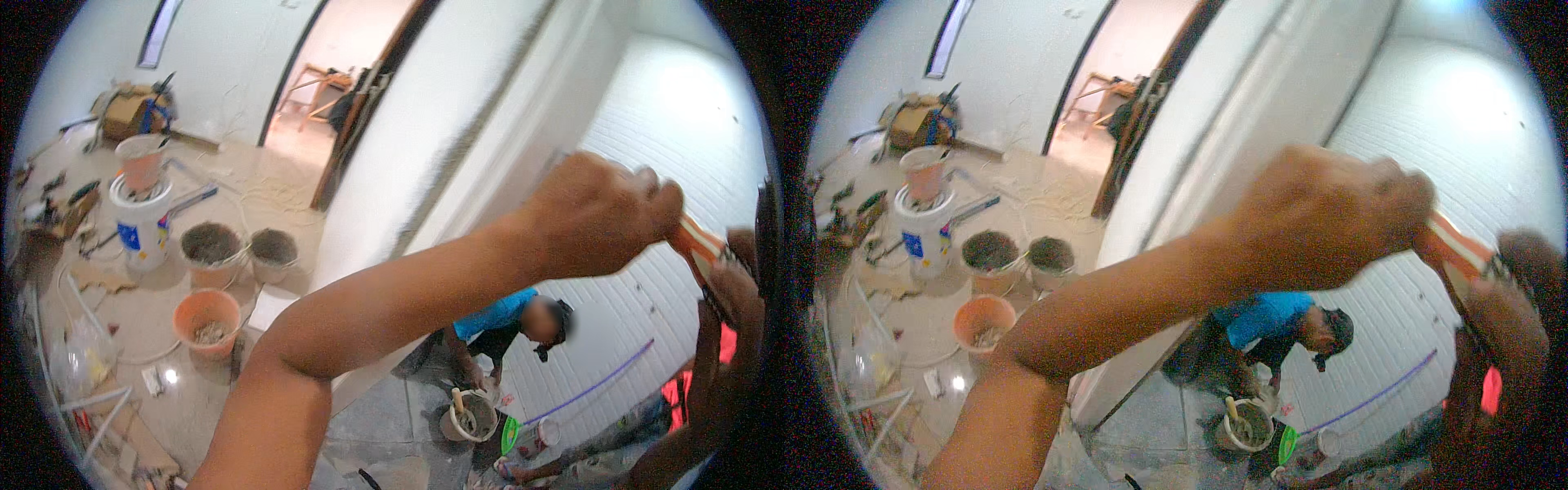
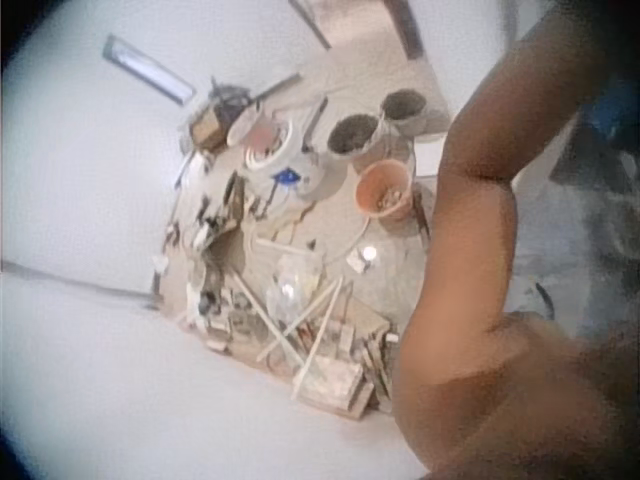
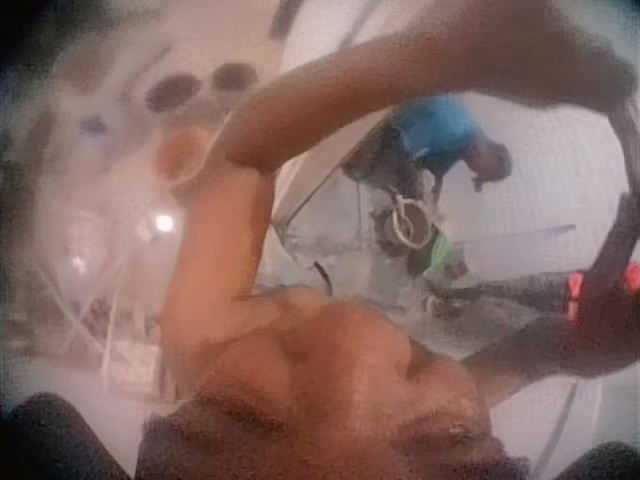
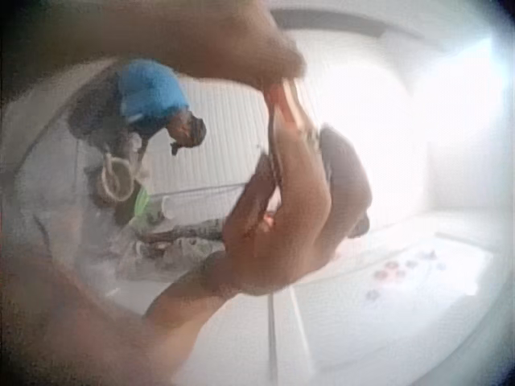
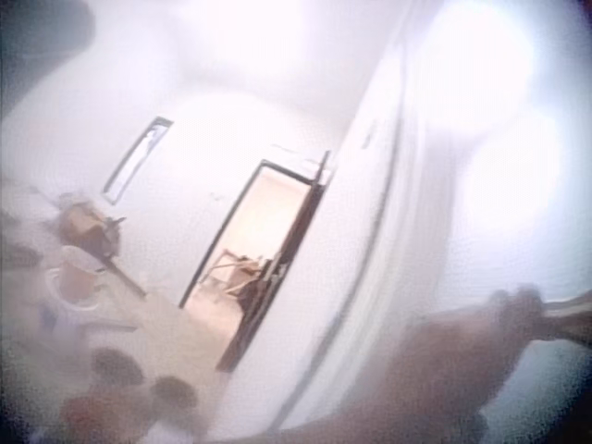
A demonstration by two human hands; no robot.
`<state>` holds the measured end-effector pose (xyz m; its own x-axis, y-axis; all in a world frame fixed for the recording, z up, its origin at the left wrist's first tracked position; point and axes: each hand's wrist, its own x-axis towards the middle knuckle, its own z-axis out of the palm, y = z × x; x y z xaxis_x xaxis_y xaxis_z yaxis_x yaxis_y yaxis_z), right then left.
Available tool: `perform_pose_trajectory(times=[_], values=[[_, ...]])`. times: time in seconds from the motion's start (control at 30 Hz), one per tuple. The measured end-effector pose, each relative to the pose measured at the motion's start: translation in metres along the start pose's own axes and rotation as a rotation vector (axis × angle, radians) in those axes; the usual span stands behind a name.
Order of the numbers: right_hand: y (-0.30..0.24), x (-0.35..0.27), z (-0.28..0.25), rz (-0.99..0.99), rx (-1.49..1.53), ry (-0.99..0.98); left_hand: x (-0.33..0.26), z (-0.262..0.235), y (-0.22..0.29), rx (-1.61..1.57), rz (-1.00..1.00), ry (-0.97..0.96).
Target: The person uses a screwdriver to fasten screws into a door hinge on a white door frame. They repeatedly align the hinge, insert screws, and tighten them while standing in a construction area. Another worker is visible in the background applying grout to the floor.
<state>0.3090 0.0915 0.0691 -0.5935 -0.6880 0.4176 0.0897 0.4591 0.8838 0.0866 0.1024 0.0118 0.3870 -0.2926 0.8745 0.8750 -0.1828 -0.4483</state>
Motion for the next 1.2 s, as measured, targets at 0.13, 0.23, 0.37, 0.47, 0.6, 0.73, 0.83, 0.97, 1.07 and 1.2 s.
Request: perform_pose_trajectory(times=[0.13,0.23,0.37,0.47,0.6,0.73,0.83,0.97,1.07,1.2], values=[[0.004,-0.008,0.007,0.099,0.070,0.087,-0.022,-0.044,-0.019,0.335,-0.157,0.055],[-0.008,-0.015,0.004,0.309,-0.011,0.015,-0.047,-0.070,-0.015,0.357,-0.313,-0.033],[-0.015,-0.023,0.003,0.434,-0.042,-0.032,-0.059,-0.069,-0.008,0.324,-0.406,-0.070],[-0.018,-0.024,0.004,0.483,-0.055,-0.053,-0.058,-0.069,-0.004,0.368,-0.355,-0.115],[-0.023,-0.020,0.005,0.565,-0.069,-0.075,-0.060,-0.078,0.006,0.474,-0.251,-0.270],[-0.022,-0.016,0.012,0.611,-0.053,-0.080,-0.057,-0.081,0.009,0.572,-0.270,-0.451],[-0.018,-0.014,0.024,0.484,-0.018,0.048,-0.051,-0.079,0.002,0.625,-0.172,-0.486],[-0.020,-0.016,0.032,0.503,0.155,-0.070,-0.051,-0.079,0.000,0.606,-0.195,-0.478],[-0.033,-0.023,0.027,0.534,0.096,0.029,-0.053,-0.080,0.000,0.587,-0.195,-0.463],[-0.052,-0.041,0.015,0.736,-0.109,0.252,-0.050,-0.081,-0.001,0.551,-0.182,-0.459]])
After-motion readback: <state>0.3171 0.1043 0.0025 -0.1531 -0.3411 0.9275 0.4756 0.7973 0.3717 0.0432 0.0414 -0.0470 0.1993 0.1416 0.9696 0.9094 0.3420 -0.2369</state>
